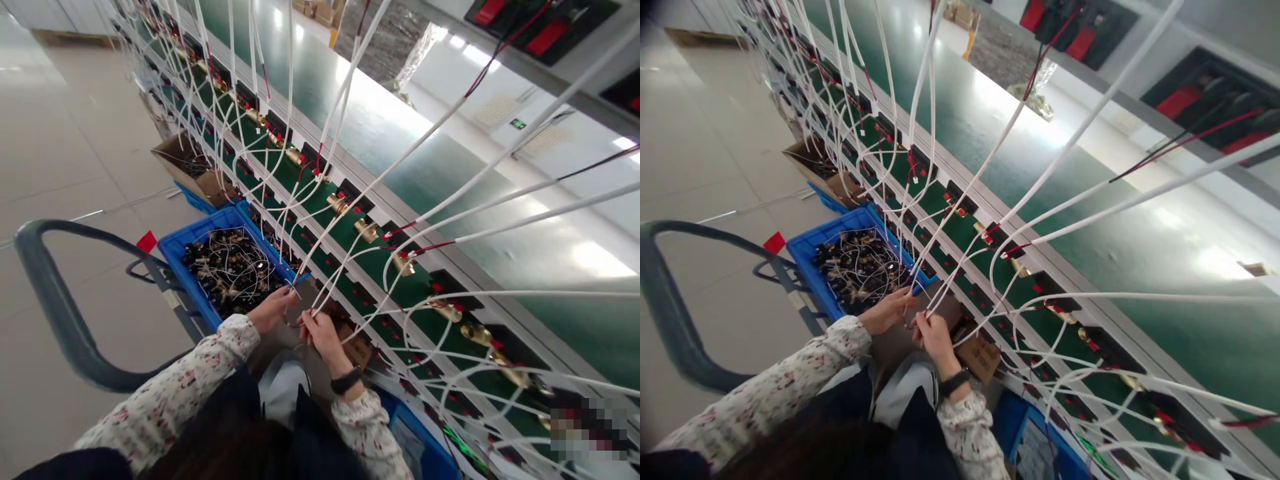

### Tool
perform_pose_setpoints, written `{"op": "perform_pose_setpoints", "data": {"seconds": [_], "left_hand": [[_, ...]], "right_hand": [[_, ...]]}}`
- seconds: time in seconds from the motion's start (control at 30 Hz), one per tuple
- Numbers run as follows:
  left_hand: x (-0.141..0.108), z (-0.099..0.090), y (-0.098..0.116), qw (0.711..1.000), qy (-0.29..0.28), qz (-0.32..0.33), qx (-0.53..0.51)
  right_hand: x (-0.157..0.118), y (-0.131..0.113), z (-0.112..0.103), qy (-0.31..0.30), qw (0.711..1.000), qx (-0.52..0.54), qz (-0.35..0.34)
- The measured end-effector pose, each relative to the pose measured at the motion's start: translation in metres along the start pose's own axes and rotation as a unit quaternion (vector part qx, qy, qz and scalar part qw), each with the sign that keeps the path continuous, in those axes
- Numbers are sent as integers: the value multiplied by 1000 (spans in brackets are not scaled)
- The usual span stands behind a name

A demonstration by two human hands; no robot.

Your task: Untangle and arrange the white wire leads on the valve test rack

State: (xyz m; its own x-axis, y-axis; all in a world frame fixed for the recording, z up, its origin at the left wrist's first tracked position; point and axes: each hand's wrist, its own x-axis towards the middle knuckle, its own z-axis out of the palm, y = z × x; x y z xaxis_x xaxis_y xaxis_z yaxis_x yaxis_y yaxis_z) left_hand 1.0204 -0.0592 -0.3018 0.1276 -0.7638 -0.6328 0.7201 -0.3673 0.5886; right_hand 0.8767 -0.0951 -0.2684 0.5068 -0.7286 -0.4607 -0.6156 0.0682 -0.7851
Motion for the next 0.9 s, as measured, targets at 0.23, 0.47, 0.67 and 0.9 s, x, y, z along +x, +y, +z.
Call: {"op": "perform_pose_setpoints", "data": {"seconds": [0.23, 0.47, 0.67, 0.9], "left_hand": [[-34, 19, 6, 992, 25, 26, -124], [-25, 42, 41, 977, 54, -4, -204], [-20, 55, 68, 966, 65, -24, -251], [1, 54, 100, 977, 128, 14, -172]], "right_hand": [[-75, -18, -33, 49, 975, 217, -23], [-104, -42, -42, 123, 964, 229, -63], [-97, -49, -45, 207, 937, 271, -80], [-99, -59, -49, 287, 901, 305, -115]]}}
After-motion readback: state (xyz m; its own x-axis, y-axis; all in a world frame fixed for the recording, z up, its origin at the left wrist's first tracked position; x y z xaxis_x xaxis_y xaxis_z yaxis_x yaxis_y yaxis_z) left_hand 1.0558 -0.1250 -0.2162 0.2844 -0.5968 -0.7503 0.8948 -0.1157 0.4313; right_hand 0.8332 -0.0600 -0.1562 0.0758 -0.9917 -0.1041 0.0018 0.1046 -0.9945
